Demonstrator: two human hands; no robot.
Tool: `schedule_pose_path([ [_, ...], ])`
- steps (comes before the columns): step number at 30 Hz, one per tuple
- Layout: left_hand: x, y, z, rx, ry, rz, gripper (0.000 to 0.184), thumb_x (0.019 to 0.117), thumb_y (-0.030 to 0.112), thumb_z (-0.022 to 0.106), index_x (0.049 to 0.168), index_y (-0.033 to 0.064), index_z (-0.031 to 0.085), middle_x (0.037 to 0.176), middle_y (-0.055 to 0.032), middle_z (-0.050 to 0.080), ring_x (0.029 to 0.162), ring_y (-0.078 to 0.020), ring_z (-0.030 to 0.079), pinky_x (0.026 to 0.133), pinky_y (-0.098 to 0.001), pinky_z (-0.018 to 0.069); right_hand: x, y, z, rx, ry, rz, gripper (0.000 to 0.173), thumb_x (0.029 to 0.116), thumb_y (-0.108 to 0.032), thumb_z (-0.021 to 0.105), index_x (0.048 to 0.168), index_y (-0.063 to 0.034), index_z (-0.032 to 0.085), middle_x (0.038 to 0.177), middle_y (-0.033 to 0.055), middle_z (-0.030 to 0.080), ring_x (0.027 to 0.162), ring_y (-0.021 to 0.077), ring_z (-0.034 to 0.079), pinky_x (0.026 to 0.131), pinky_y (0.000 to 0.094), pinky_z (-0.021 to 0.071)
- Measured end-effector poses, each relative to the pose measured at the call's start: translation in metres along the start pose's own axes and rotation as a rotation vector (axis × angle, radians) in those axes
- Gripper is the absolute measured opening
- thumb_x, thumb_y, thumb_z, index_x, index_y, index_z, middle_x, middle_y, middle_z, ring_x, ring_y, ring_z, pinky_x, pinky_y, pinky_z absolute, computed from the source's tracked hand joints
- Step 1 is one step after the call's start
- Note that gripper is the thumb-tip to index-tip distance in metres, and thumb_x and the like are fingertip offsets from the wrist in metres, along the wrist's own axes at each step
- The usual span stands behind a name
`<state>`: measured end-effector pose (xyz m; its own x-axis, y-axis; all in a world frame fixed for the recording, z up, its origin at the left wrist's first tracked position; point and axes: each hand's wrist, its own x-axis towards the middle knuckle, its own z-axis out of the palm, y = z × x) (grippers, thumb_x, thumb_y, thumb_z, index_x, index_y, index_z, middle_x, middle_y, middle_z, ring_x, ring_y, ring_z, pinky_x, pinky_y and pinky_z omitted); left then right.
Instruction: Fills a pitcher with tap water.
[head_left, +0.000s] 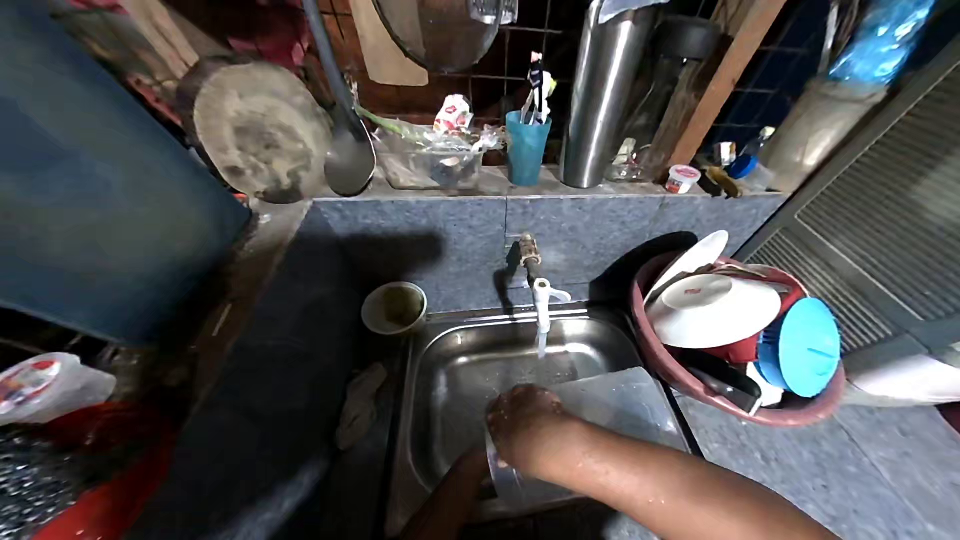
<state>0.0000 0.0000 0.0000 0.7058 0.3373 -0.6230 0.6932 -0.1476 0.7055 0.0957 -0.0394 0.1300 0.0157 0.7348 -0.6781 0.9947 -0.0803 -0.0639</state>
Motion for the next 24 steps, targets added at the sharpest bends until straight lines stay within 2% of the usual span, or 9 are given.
schedule_pose_path([
  [2, 0.027, -0.023, 0.003, 0.071, 0.003, 0.082, 0.036, 0.1001, 0.009, 0.062, 0.130, -0.0110, 0.059, 0.126, -0.0287, 0.063, 0.119, -0.0364, 0.060, 0.106, -0.0489, 0.0448, -0.004, 0.024, -0.002, 0.065, 0.051, 0.005, 0.060, 0.1001, -0.037, 0.065, 0.141, 0.0056, 0.052, 0.143, 0.0282, 0.053, 0.135, 0.0458, 0.050, 0.106, 0.0646, 0.0410],
  [4, 0.053, -0.040, -0.005, 0.224, -0.089, 0.003, 0.035, 0.1020, 0.013, 0.060, 0.131, -0.0057, 0.060, 0.126, -0.0274, 0.064, 0.119, -0.0398, 0.061, 0.104, -0.0564, 0.0457, -0.008, 0.056, -0.002, 0.174, 0.127, 0.027, 0.066, 0.0950, -0.050, 0.069, 0.135, 0.0014, 0.058, 0.131, 0.0252, 0.061, 0.127, 0.0426, 0.056, 0.105, 0.0623, 0.0431],
  [6, 0.066, -0.056, -0.014, 0.275, -0.146, -0.037, 0.037, 0.1033, 0.010, 0.056, 0.137, -0.0036, 0.056, 0.128, -0.0276, 0.062, 0.119, -0.0408, 0.060, 0.103, -0.0574, 0.0460, -0.013, 0.090, 0.006, 0.369, 0.218, 0.031, 0.066, 0.0900, -0.055, 0.073, 0.129, -0.0027, 0.063, 0.117, 0.0207, 0.067, 0.114, 0.0369, 0.063, 0.101, 0.0590, 0.0470],
  [9, 0.055, -0.062, -0.026, 0.168, -0.103, 0.079, 0.036, 0.1037, 0.006, 0.054, 0.137, -0.0070, 0.055, 0.131, -0.0283, 0.061, 0.124, -0.0386, 0.059, 0.108, -0.0538, 0.0432, -0.021, 0.137, 0.036, 0.697, 0.349, -0.027, 0.055, 0.0884, -0.044, 0.079, 0.125, -0.0048, 0.067, 0.105, 0.0143, 0.070, 0.096, 0.0259, 0.066, 0.092, 0.0513, 0.0524],
  [11, 0.058, -0.070, -0.031, 0.067, -0.073, 0.121, 0.034, 0.1071, 0.012, 0.051, 0.137, -0.0035, 0.057, 0.137, -0.0237, 0.060, 0.129, -0.0332, 0.057, 0.112, -0.0491, 0.0414, -0.020, 0.159, 0.059, 0.880, 0.368, -0.068, 0.045, 0.0894, -0.035, 0.079, 0.120, -0.0051, 0.066, 0.096, 0.0068, 0.067, 0.084, 0.0141, 0.064, 0.081, 0.0377, 0.0549],
  [13, 0.060, -0.078, -0.034, 0.029, -0.040, 0.114, 0.036, 0.1083, 0.018, 0.050, 0.138, -0.0009, 0.058, 0.140, -0.0214, 0.058, 0.129, -0.0310, 0.057, 0.112, -0.0474, 0.0426, -0.012, 0.175, 0.081, 1.076, 0.414, -0.091, 0.036, 0.0871, -0.022, 0.080, 0.116, -0.0043, 0.066, 0.094, 0.0027, 0.067, 0.084, 0.0090, 0.064, 0.082, 0.0315, 0.0560],
  [17, 0.051, -0.086, -0.034, -0.020, 0.008, 0.186, 0.040, 0.1085, 0.024, 0.049, 0.139, 0.0003, 0.056, 0.138, -0.0204, 0.059, 0.123, -0.0279, 0.061, 0.107, -0.0437, 0.0468, 0.009, 0.195, 0.123, 1.355, 0.628, -0.067, 0.027, 0.0765, 0.002, 0.072, 0.102, -0.0032, 0.065, 0.093, 0.0014, 0.066, 0.086, 0.0086, 0.063, 0.080, 0.0298, 0.0558],
  [20, 0.043, -0.089, -0.029, -0.092, 0.018, 0.229, 0.041, 0.1081, 0.025, 0.050, 0.140, 0.0000, 0.056, 0.138, -0.0200, 0.060, 0.122, -0.0267, 0.062, 0.107, -0.0425, 0.0479, 0.022, 0.196, 0.144, 1.516, 0.773, -0.025, 0.045, 0.0709, 0.008, 0.064, 0.116, 0.0009, 0.065, 0.107, 0.0055, 0.069, 0.096, 0.0095, 0.065, 0.083, 0.0293, 0.0566],
  [24, 0.034, -0.083, -0.026, -0.098, -0.003, 0.136, 0.044, 0.1085, 0.030, 0.050, 0.143, 0.0041, 0.054, 0.142, -0.0165, 0.059, 0.125, -0.0259, 0.061, 0.109, -0.0437, 0.0469, 0.038, 0.193, 0.155, 1.678, 0.842, 0.013, 0.057, 0.0711, 0.014, 0.059, 0.127, 0.0027, 0.058, 0.114, 0.0073, 0.068, 0.099, 0.0077, 0.065, 0.083, 0.0258, 0.0561],
])
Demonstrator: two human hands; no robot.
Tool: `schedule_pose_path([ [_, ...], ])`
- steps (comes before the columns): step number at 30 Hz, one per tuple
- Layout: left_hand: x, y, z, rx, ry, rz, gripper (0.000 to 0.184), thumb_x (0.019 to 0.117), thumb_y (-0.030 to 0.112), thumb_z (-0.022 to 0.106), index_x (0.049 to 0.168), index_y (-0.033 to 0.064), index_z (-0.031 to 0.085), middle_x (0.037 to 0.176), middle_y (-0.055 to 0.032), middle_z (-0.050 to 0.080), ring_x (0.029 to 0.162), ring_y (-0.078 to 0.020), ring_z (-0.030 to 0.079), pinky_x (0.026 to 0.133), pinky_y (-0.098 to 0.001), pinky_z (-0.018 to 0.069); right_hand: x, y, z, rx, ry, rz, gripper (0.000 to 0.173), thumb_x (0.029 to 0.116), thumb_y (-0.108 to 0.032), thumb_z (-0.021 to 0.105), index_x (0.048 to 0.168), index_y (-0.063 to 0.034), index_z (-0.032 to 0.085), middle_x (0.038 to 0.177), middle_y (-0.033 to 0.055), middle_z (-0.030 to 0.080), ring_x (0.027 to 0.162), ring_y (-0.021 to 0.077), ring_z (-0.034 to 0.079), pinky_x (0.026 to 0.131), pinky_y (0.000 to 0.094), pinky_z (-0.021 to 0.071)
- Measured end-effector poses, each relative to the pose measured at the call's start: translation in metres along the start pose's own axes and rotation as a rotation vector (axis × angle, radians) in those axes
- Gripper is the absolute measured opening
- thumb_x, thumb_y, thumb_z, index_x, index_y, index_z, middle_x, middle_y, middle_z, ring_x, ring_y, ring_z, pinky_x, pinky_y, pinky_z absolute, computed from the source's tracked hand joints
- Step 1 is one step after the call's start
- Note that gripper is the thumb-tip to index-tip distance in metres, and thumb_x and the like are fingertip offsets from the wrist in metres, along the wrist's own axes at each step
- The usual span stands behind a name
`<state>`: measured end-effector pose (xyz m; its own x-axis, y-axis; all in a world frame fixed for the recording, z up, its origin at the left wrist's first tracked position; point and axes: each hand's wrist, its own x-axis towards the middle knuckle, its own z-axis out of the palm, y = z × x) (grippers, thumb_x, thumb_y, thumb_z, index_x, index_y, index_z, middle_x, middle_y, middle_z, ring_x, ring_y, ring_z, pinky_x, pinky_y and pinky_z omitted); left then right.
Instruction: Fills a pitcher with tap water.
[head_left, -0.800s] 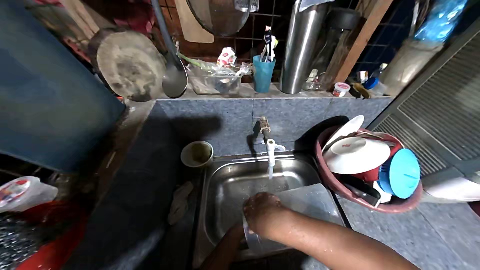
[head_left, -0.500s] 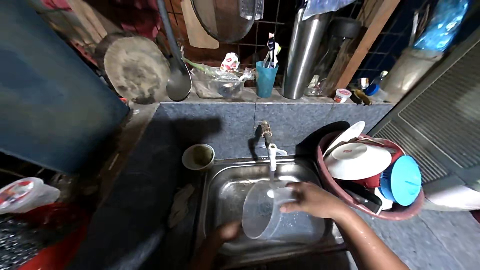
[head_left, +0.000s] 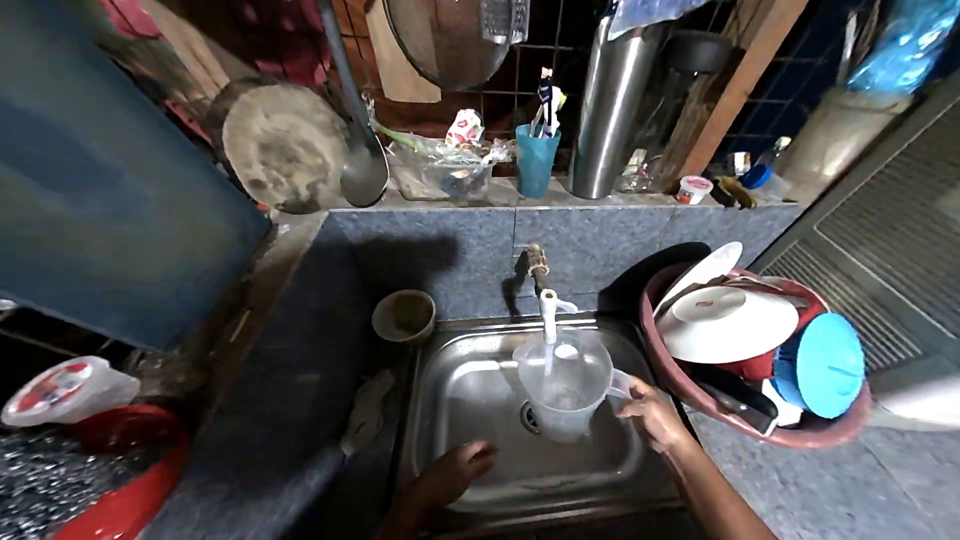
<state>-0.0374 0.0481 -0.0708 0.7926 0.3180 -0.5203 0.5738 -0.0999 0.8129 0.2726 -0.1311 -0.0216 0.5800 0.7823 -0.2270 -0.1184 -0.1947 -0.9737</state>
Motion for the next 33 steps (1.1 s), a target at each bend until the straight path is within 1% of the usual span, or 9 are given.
schedule_pose_path([
  [6, -0.004, 0.006, 0.001, 0.009, 0.022, -0.054, 0.043, 0.1082, 0.031, 0.051, 0.142, 0.0061, 0.056, 0.140, -0.0152, 0.060, 0.125, -0.0257, 0.061, 0.109, -0.0448, 0.0467, 0.033, 0.026, -0.020, 0.042, -0.038, -0.006, 0.067, 0.0704, 0.018, 0.055, 0.136, 0.0040, 0.051, 0.126, 0.0113, 0.064, 0.108, 0.0102, 0.063, 0.089, 0.0269, 0.0551],
  [12, 0.002, 0.006, 0.001, 0.001, 0.006, -0.047, 0.042, 0.1081, 0.030, 0.051, 0.141, 0.0051, 0.056, 0.139, -0.0156, 0.060, 0.124, -0.0253, 0.060, 0.108, -0.0439, 0.0466, 0.046, 0.022, -0.021, -0.084, -0.061, -0.028, 0.063, 0.0796, 0.020, 0.054, 0.140, 0.0029, 0.048, 0.129, 0.0128, 0.061, 0.108, 0.0120, 0.062, 0.087, 0.0289, 0.0548],
  [16, 0.007, 0.007, -0.002, -0.461, 0.153, 0.045, 0.041, 0.1106, 0.027, 0.039, 0.142, 0.0043, 0.053, 0.133, -0.0130, 0.066, 0.113, -0.0242, 0.069, 0.095, -0.0417, 0.0575, 0.042, 0.033, -0.024, -0.330, 0.072, 0.090, 0.083, 0.0849, 0.006, 0.065, 0.159, -0.0081, 0.031, 0.149, 0.0191, 0.050, 0.119, 0.0253, 0.061, 0.095, 0.0418, 0.0547],
  [18, 0.019, 0.002, -0.009, -0.175, 0.261, -0.072, 0.042, 0.1101, 0.025, 0.046, 0.144, 0.0014, 0.051, 0.139, -0.0173, 0.060, 0.122, -0.0259, 0.064, 0.103, -0.0421, 0.0522, 0.033, 0.041, -0.026, -0.346, 0.112, 0.153, 0.085, 0.0861, 0.005, 0.068, 0.160, -0.0069, 0.028, 0.156, 0.0207, 0.043, 0.132, 0.0296, 0.055, 0.105, 0.0446, 0.0505],
  [20, 0.022, 0.008, -0.017, 0.162, 0.148, -0.155, 0.047, 0.1075, 0.030, 0.054, 0.145, 0.0020, 0.053, 0.147, -0.0199, 0.054, 0.135, -0.0305, 0.054, 0.115, -0.0488, 0.0402, 0.024, 0.041, -0.026, -0.364, 0.111, 0.172, 0.083, 0.0885, 0.003, 0.069, 0.160, -0.0061, 0.028, 0.157, 0.0216, 0.041, 0.133, 0.0315, 0.054, 0.106, 0.0451, 0.0495],
  [22, 0.017, 0.019, -0.016, 0.053, 0.082, -0.101, 0.046, 0.1084, 0.035, 0.050, 0.145, 0.0079, 0.054, 0.143, -0.0143, 0.059, 0.129, -0.0261, 0.060, 0.109, -0.0448, 0.0475, 0.021, 0.039, -0.026, -0.387, 0.098, 0.140, 0.084, 0.0874, 0.002, 0.072, 0.160, -0.0073, 0.030, 0.160, 0.0199, 0.038, 0.137, 0.0312, 0.051, 0.110, 0.0453, 0.0475],
  [26, 0.021, 0.021, -0.018, -0.015, 0.080, -0.074, 0.048, 0.1066, 0.032, 0.054, 0.147, 0.0062, 0.052, 0.145, -0.0162, 0.057, 0.131, -0.0282, 0.057, 0.110, -0.0465, 0.0461, 0.024, 0.030, -0.012, -0.427, 0.114, 0.027, 0.076, 0.0918, -0.009, 0.073, 0.158, -0.0079, 0.035, 0.152, 0.0189, 0.049, 0.135, 0.0263, 0.055, 0.112, 0.0425, 0.0472],
  [29, 0.025, 0.022, -0.010, -0.227, 0.201, -0.092, 0.044, 0.1109, 0.030, 0.042, 0.146, 0.0046, 0.049, 0.136, -0.0176, 0.062, 0.118, -0.0290, 0.066, 0.096, -0.0456, 0.0550, 0.036, 0.025, 0.001, -0.550, 0.151, 0.015, 0.049, 0.1038, -0.019, 0.060, 0.149, -0.0052, 0.047, 0.135, 0.0207, 0.063, 0.121, 0.0292, 0.064, 0.106, 0.0462, 0.0505],
  [33, 0.025, 0.016, -0.002, 0.275, 0.074, -0.101, 0.051, 0.1060, 0.038, 0.055, 0.145, 0.0052, 0.055, 0.148, -0.0181, 0.054, 0.138, -0.0319, 0.051, 0.117, -0.0494, 0.0372, 0.048, 0.026, 0.013, -0.688, 0.145, 0.081, 0.041, 0.1084, -0.022, 0.049, 0.146, -0.0054, 0.047, 0.121, 0.0209, 0.068, 0.111, 0.0337, 0.067, 0.100, 0.0518, 0.0518],
])
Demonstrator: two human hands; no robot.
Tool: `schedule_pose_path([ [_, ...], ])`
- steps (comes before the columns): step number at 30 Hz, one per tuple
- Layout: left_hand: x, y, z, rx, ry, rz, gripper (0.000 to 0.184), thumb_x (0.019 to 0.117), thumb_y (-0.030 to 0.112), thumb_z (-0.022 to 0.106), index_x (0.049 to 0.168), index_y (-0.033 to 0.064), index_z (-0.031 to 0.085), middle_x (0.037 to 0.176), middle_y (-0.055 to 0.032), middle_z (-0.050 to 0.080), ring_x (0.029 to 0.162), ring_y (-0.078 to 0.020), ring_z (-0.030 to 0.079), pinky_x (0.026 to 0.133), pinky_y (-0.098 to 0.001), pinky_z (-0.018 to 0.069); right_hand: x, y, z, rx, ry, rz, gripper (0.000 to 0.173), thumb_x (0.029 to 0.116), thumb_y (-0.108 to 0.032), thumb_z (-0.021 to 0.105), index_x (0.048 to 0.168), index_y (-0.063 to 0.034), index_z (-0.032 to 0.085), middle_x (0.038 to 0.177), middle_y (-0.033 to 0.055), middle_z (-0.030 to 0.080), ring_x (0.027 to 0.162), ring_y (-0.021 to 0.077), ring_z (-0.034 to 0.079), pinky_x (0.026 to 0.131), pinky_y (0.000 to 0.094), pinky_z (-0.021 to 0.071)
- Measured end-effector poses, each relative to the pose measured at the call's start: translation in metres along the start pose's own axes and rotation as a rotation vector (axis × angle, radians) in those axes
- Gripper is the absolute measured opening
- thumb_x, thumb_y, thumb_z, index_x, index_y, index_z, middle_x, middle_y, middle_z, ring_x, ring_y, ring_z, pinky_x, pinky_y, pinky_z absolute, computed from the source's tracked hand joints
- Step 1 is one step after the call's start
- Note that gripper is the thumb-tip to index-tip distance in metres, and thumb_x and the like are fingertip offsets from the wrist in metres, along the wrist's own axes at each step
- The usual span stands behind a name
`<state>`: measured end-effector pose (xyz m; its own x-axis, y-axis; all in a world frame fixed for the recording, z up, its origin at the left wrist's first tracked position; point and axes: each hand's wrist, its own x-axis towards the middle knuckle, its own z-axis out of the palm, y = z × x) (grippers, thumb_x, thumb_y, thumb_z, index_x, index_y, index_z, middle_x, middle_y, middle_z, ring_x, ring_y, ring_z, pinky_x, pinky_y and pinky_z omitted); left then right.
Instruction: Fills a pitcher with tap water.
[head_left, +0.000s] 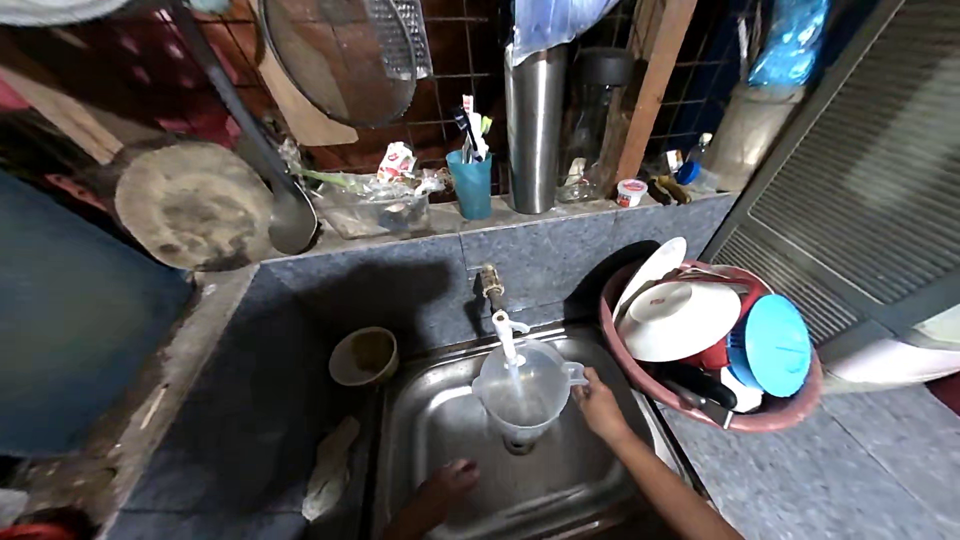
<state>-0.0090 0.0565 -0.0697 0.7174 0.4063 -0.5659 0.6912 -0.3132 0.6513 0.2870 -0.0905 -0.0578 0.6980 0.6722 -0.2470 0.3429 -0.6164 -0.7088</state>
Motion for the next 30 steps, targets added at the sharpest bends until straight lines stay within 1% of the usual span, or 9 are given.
schedule_pose_path([
  [2, -0.010, 0.004, -0.003, 0.043, -0.072, 0.031, 0.053, 0.1059, 0.037, 0.056, 0.148, 0.0060, 0.052, 0.153, -0.0184, 0.049, 0.144, -0.0332, 0.044, 0.121, -0.0499, 0.0322, 0.003, -0.006, 0.001, -0.025, -0.001, 0.012, 0.041, 0.1086, -0.023, 0.049, 0.146, -0.0065, 0.046, 0.123, 0.0202, 0.067, 0.114, 0.0340, 0.067, 0.101, 0.0527, 0.0511],
  [5, -0.018, -0.001, -0.007, -0.254, 0.017, -0.002, 0.049, 0.1066, 0.037, 0.052, 0.147, 0.0087, 0.053, 0.143, -0.0149, 0.059, 0.128, -0.0287, 0.060, 0.105, -0.0473, 0.0500, 0.000, -0.007, -0.002, -0.076, -0.001, 0.017, 0.040, 0.1091, -0.026, 0.047, 0.145, -0.0080, 0.047, 0.123, 0.0200, 0.067, 0.114, 0.0347, 0.066, 0.100, 0.0540, 0.0509],
  [8, -0.021, -0.004, -0.017, 0.005, 0.006, -0.124, 0.056, 0.1046, 0.040, 0.058, 0.149, 0.0056, 0.051, 0.151, -0.0192, 0.051, 0.138, -0.0333, 0.051, 0.116, -0.0515, 0.0385, 0.000, -0.008, -0.002, -0.093, -0.007, 0.034, 0.041, 0.1092, -0.027, 0.047, 0.147, -0.0103, 0.046, 0.123, 0.0189, 0.067, 0.115, 0.0342, 0.066, 0.101, 0.0541, 0.0507],
  [10, -0.026, 0.000, -0.018, -0.026, 0.058, -0.158, 0.054, 0.1046, 0.045, 0.056, 0.142, 0.0073, 0.058, 0.137, -0.0189, 0.062, 0.125, -0.0349, 0.061, 0.107, -0.0547, 0.0462, 0.000, -0.008, -0.002, -0.092, -0.002, 0.037, 0.041, 0.1092, -0.027, 0.047, 0.147, -0.0112, 0.045, 0.122, 0.0187, 0.068, 0.114, 0.0345, 0.067, 0.100, 0.0547, 0.0510],
  [15, -0.047, 0.040, -0.042, 0.428, 0.236, -0.275, 0.068, 0.1015, 0.057, 0.053, 0.150, 0.0100, 0.052, 0.145, -0.0209, 0.056, 0.136, -0.0399, 0.053, 0.112, -0.0593, 0.0399, -0.001, -0.009, -0.001, -0.106, -0.001, 0.037, 0.041, 0.1092, -0.027, 0.046, 0.146, -0.0105, 0.046, 0.123, 0.0190, 0.068, 0.115, 0.0350, 0.066, 0.100, 0.0549, 0.0509],
  [19, -0.060, 0.116, -0.091, 0.513, 0.804, 0.222, 0.059, 0.1029, 0.048, 0.055, 0.140, 0.0016, 0.059, 0.139, -0.0250, 0.059, 0.130, -0.0430, 0.056, 0.109, -0.0605, 0.0429, -0.002, -0.008, 0.001, -0.103, 0.021, 0.029, 0.043, 0.1094, -0.028, 0.046, 0.148, -0.0095, 0.045, 0.124, 0.0199, 0.067, 0.116, 0.0359, 0.066, 0.101, 0.0555, 0.0505],
  [21, -0.045, 0.157, -0.108, 0.579, 0.989, 0.509, 0.064, 0.0957, 0.050, 0.065, 0.135, 0.0000, 0.061, 0.136, -0.0268, 0.060, 0.127, -0.0451, 0.058, 0.105, -0.0611, 0.0460, -0.002, -0.007, 0.002, -0.096, 0.031, 0.028, 0.043, 0.1094, -0.028, 0.046, 0.148, -0.0101, 0.045, 0.125, 0.0201, 0.067, 0.116, 0.0362, 0.066, 0.101, 0.0559, 0.0506],
  [25, -0.012, 0.226, -0.116, 0.766, 0.818, 0.615, 0.089, 0.0747, 0.048, 0.089, 0.147, 0.0121, 0.053, 0.146, -0.0238, 0.051, 0.128, -0.0455, 0.053, 0.101, -0.0608, 0.0478, -0.003, -0.006, 0.001, -0.090, 0.019, 0.026, 0.044, 0.1087, -0.027, 0.046, 0.149, -0.0091, 0.045, 0.128, 0.0208, 0.066, 0.119, 0.0371, 0.065, 0.102, 0.0571, 0.0498],
  [30, 0.010, 0.246, -0.121, 0.853, 0.771, 0.597, 0.098, 0.0680, 0.044, 0.095, 0.150, 0.0148, 0.051, 0.146, -0.0257, 0.050, 0.124, -0.0488, 0.053, 0.096, -0.0633, 0.0479, -0.005, -0.009, -0.005, -0.096, -0.002, 0.028, 0.040, 0.1089, -0.027, 0.047, 0.145, -0.0095, 0.047, 0.128, 0.0201, 0.066, 0.118, 0.0365, 0.065, 0.101, 0.0562, 0.0507],
])
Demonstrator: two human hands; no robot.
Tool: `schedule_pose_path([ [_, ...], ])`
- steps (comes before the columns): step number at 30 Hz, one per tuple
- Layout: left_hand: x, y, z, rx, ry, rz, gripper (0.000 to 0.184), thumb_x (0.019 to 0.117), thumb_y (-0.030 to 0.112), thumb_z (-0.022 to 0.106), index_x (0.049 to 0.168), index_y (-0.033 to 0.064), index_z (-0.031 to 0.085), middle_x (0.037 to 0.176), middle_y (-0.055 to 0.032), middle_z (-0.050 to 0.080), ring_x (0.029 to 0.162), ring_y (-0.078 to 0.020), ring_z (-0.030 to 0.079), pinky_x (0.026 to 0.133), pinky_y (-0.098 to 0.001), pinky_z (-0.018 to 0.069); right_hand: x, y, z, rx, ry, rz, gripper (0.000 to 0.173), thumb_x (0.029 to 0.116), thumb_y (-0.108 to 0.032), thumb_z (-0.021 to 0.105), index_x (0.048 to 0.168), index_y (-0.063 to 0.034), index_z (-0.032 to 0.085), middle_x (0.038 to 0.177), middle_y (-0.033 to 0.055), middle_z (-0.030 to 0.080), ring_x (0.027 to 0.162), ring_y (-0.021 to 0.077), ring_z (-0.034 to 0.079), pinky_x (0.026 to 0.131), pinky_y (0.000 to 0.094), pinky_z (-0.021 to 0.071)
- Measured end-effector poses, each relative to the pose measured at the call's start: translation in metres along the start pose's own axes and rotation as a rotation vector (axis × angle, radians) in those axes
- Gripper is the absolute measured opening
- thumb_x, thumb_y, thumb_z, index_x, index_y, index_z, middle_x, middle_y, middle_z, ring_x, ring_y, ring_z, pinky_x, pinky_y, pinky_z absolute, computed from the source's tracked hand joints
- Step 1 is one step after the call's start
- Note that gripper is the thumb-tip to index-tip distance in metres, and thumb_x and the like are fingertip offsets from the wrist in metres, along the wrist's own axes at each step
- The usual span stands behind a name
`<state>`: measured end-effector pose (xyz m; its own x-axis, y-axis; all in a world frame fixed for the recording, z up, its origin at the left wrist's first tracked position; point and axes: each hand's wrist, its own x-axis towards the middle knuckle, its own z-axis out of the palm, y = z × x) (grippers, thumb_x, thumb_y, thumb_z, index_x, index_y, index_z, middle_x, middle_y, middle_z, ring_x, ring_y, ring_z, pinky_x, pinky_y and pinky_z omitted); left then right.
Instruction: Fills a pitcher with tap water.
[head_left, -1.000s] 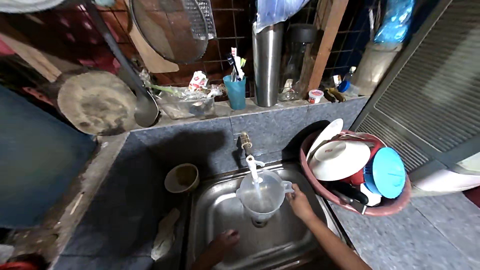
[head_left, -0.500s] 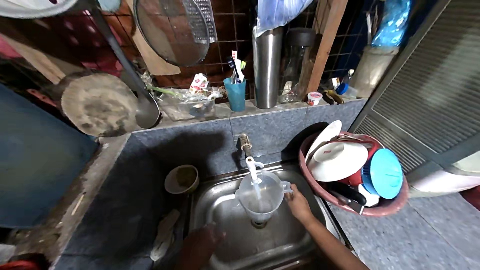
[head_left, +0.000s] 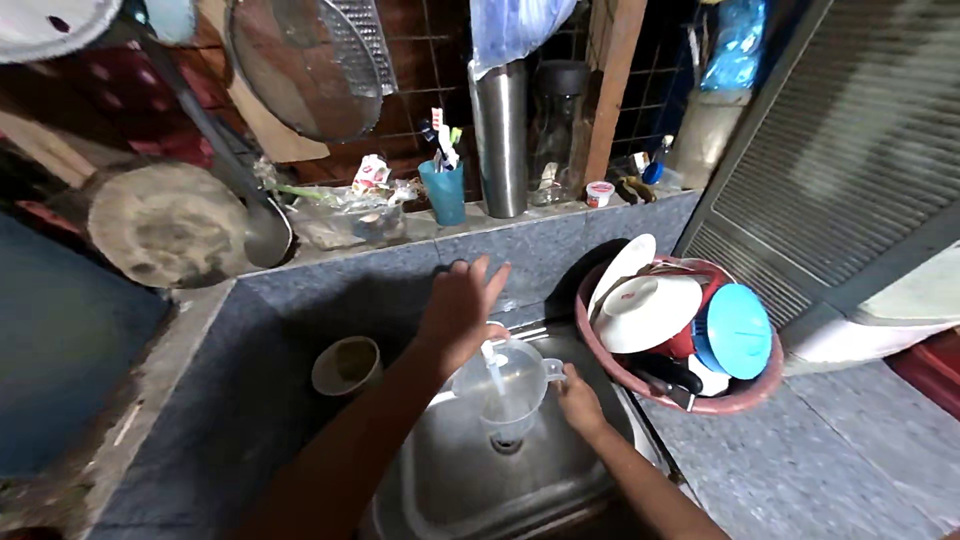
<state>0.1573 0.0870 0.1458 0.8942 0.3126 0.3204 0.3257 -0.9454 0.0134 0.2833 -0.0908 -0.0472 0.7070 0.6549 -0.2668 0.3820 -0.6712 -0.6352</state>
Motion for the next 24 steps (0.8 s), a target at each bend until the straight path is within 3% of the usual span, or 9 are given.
schedule_pose_path([
  [6, 0.013, 0.010, -0.002, 0.025, -0.059, -0.160, 0.102, 0.0692, 0.045, 0.094, 0.155, 0.0178, 0.046, 0.153, -0.0236, 0.043, 0.126, -0.0481, 0.051, 0.095, -0.0630, 0.0470, 0.001, 0.000, 0.001, 0.006, -0.005, -0.015, 0.040, 0.1088, -0.026, 0.046, 0.145, -0.0089, 0.047, 0.128, 0.0196, 0.065, 0.118, 0.0358, 0.065, 0.101, 0.0553, 0.0509],
  [9, 0.020, 0.006, 0.012, -0.039, 0.040, -0.174, 0.095, 0.0686, 0.037, 0.095, 0.149, 0.0141, 0.052, 0.149, -0.0274, 0.046, 0.122, -0.0515, 0.053, 0.093, -0.0669, 0.0462, 0.000, 0.002, 0.002, 0.006, 0.004, -0.024, 0.039, 0.1089, -0.026, 0.046, 0.145, -0.0086, 0.048, 0.129, 0.0198, 0.065, 0.119, 0.0357, 0.065, 0.102, 0.0552, 0.0505],
  [12, 0.019, 0.004, 0.013, -0.075, 0.068, -0.206, 0.092, 0.0685, 0.039, 0.095, 0.146, 0.0124, 0.055, 0.148, -0.0283, 0.047, 0.123, -0.0526, 0.052, 0.092, -0.0678, 0.0458, 0.000, 0.001, 0.001, 0.006, -0.016, -0.005, 0.040, 0.1096, -0.026, 0.045, 0.146, -0.0089, 0.047, 0.131, 0.0200, 0.064, 0.121, 0.0356, 0.064, 0.103, 0.0546, 0.0499],
  [14, 0.003, -0.007, 0.010, -0.124, 0.116, -0.243, 0.090, 0.0742, 0.053, 0.088, 0.147, 0.0128, 0.054, 0.148, -0.0262, 0.048, 0.127, -0.0504, 0.051, 0.097, -0.0674, 0.0451, 0.000, 0.001, 0.000, 0.016, -0.026, -0.002, 0.040, 0.1095, -0.026, 0.045, 0.146, -0.0087, 0.047, 0.131, 0.0202, 0.064, 0.122, 0.0356, 0.063, 0.104, 0.0544, 0.0492],
  [16, -0.031, -0.025, 0.005, -0.228, 0.176, -0.325, 0.087, 0.0856, 0.064, 0.072, 0.152, 0.0132, 0.048, 0.152, -0.0232, 0.045, 0.137, -0.0458, 0.045, 0.107, -0.0659, 0.0405, 0.002, 0.001, -0.001, 0.047, -0.022, -0.017, 0.040, 0.1083, -0.025, 0.048, 0.144, -0.0075, 0.049, 0.131, 0.0205, 0.064, 0.122, 0.0352, 0.063, 0.105, 0.0540, 0.0484],
  [18, -0.077, -0.042, 0.009, -0.375, 0.215, -0.464, 0.073, 0.0959, 0.055, 0.064, 0.150, 0.0095, 0.049, 0.151, -0.0223, 0.048, 0.140, -0.0403, 0.046, 0.112, -0.0609, 0.0388, 0.006, 0.003, -0.001, 0.131, 0.004, -0.065, 0.040, 0.1040, -0.021, 0.056, 0.141, -0.0049, 0.053, 0.132, 0.0205, 0.063, 0.124, 0.0338, 0.061, 0.107, 0.0524, 0.0472],
  [20, -0.127, -0.053, 0.034, -0.472, 0.135, -0.625, 0.060, 0.1010, 0.042, 0.062, 0.145, 0.0022, 0.052, 0.144, -0.0262, 0.053, 0.132, -0.0401, 0.054, 0.109, -0.0579, 0.0431, 0.011, 0.009, 0.004, 0.243, 0.072, -0.175, 0.048, 0.0950, -0.012, 0.066, 0.140, -0.0027, 0.055, 0.133, 0.0197, 0.063, 0.125, 0.0299, 0.061, 0.109, 0.0476, 0.0481],
  [21, -0.148, -0.055, 0.051, -0.513, 0.016, -0.697, 0.058, 0.1022, 0.039, 0.061, 0.145, 0.0009, 0.053, 0.145, -0.0268, 0.053, 0.132, -0.0401, 0.053, 0.111, -0.0567, 0.0424, 0.014, 0.009, 0.007, 0.305, 0.093, -0.227, 0.051, 0.0920, -0.007, 0.067, 0.141, -0.0016, 0.055, 0.132, 0.0196, 0.064, 0.123, 0.0278, 0.062, 0.107, 0.0447, 0.0496],
  [24, -0.187, -0.041, 0.096, -0.681, -0.378, -0.744, 0.065, 0.1013, 0.039, 0.064, 0.154, 0.0059, 0.044, 0.156, -0.0231, 0.043, 0.143, -0.0388, 0.045, 0.117, -0.0554, 0.0361, 0.018, 0.002, 0.014, 0.437, 0.108, -0.249, 0.041, 0.0937, 0.001, 0.062, 0.134, 0.0032, 0.058, 0.123, 0.0196, 0.068, 0.113, 0.0235, 0.066, 0.101, 0.0401, 0.0531],
])
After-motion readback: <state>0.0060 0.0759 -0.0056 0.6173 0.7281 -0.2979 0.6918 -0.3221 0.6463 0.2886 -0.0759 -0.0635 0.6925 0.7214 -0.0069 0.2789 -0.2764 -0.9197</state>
